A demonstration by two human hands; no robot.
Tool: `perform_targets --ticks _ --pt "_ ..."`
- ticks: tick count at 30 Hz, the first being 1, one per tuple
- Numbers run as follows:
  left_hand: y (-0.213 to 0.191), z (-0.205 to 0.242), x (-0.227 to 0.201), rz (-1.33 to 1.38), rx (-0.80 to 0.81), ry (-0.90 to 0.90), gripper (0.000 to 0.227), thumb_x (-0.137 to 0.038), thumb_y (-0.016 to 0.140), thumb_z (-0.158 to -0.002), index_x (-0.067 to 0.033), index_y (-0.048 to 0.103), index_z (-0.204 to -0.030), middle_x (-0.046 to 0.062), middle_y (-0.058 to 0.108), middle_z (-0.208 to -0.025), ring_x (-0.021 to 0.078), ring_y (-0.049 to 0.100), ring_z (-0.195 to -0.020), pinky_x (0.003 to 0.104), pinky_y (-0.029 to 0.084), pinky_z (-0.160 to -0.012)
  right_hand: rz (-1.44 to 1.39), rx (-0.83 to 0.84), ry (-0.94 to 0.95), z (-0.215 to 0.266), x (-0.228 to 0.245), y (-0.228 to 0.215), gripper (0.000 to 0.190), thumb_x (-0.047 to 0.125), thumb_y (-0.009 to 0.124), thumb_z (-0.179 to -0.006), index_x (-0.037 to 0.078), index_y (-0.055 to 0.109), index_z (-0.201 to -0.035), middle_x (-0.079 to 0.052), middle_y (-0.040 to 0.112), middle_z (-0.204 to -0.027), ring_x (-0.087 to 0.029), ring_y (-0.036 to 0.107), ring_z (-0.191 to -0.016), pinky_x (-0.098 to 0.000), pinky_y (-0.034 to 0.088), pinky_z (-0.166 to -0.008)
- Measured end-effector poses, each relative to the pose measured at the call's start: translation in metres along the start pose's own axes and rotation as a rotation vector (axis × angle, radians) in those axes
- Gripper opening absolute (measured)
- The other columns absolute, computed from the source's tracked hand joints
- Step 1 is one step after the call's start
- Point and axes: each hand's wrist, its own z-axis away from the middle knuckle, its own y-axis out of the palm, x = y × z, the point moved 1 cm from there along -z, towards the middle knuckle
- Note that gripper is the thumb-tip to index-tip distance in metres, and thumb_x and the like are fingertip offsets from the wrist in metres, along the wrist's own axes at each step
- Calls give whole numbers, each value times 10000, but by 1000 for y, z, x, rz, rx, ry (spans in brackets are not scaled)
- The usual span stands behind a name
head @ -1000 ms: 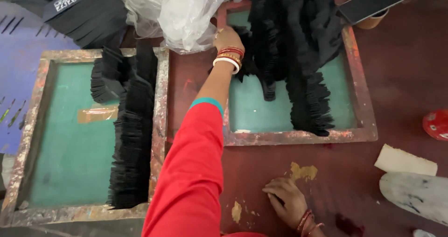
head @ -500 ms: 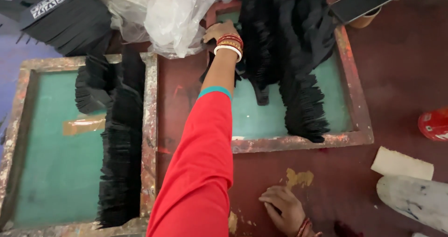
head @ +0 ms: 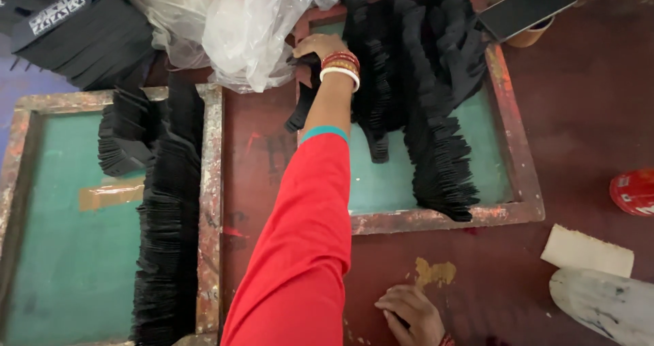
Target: The person sorts through a pile of black fabric pieces on a workbench, picking them up, unfolding them, and placing them into a stack. The person handles the fabric by hand, moving items from a pile to a more organized stack.
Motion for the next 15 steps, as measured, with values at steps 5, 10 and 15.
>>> perform_targets --ticks 5,10,15 --pt "-10 -1 16 157 93 -58 506 -333 531 -979 -77 539 -1415 378 481 -1428 632 520 -1220 766 471 -867 2 4 -21 0 1 -1 179 71 732 -827 100 817 -981 -81 776 -1033 -303 691 -1115 -440 566 -930" --pt "-26 16 33 22 23 127 520 -326 601 -991 46 634 -1353 402 622 -1309 593 637 -1142 709 542 -786 -54 10 11 -2 5 -4 176 57 741 -813 90 817 -968 -100 772 -1024 -300 703 -1093 -439 570 -930" --pt "0 -24 19 135 47 1 465 -305 635 -981 11 663 -1321 357 623 -1321 577 641 -1152 718 556 -782 -42 -2 -58 -3 7 -7 192 47 737 -808 80 810 -983 -105 770 -1016 -296 706 -1076 -444 566 -939"
